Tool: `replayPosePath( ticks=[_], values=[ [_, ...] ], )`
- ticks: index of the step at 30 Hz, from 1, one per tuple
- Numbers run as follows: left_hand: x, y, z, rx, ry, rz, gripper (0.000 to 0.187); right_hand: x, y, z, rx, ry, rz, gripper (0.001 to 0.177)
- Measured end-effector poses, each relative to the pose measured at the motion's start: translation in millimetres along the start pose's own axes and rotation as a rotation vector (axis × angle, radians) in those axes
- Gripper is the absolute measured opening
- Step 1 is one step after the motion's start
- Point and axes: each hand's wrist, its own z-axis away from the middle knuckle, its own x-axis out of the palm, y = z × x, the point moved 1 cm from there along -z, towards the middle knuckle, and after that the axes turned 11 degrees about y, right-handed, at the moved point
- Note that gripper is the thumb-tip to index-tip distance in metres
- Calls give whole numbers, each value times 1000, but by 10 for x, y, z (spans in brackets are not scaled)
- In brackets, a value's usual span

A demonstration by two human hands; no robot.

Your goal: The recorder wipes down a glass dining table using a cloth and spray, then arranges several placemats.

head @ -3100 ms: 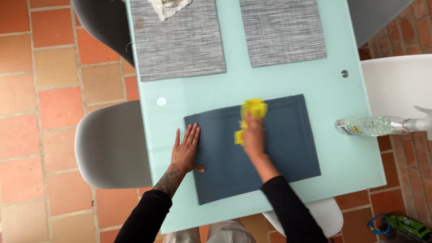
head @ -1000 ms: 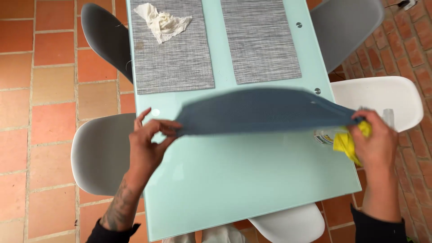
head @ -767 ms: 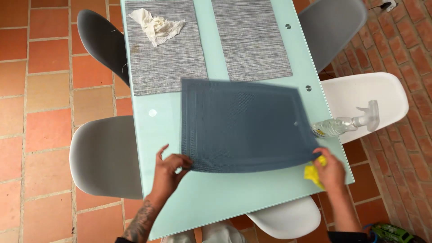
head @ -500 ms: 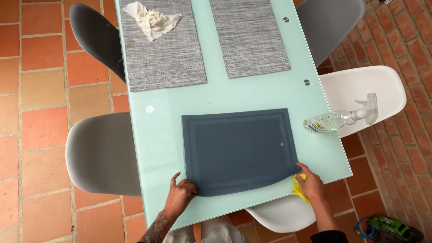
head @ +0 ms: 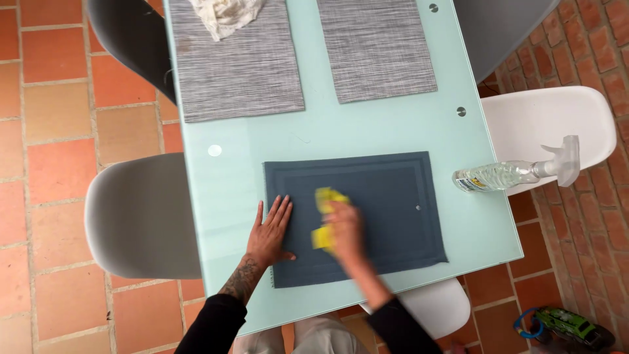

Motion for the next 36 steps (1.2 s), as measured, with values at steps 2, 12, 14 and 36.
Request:
replayPosePath(
  ticks=[2, 12, 14, 36],
  values=[
    [116, -47, -76, 34, -119, -36, 144, 627, -223, 284, -603, -102, 228, 38],
    [372, 71, -46, -13, -60, -96, 153, -501, 1529, -1366, -456, 215, 548, 50],
    [367, 121, -9, -58, -100, -57, 155, -721, 1763, -1496, -530, 334, 582, 46],
    [390, 52, 12, -35, -35, 5, 159, -846, 1600, -692, -406, 386, 622, 55]
  ],
)
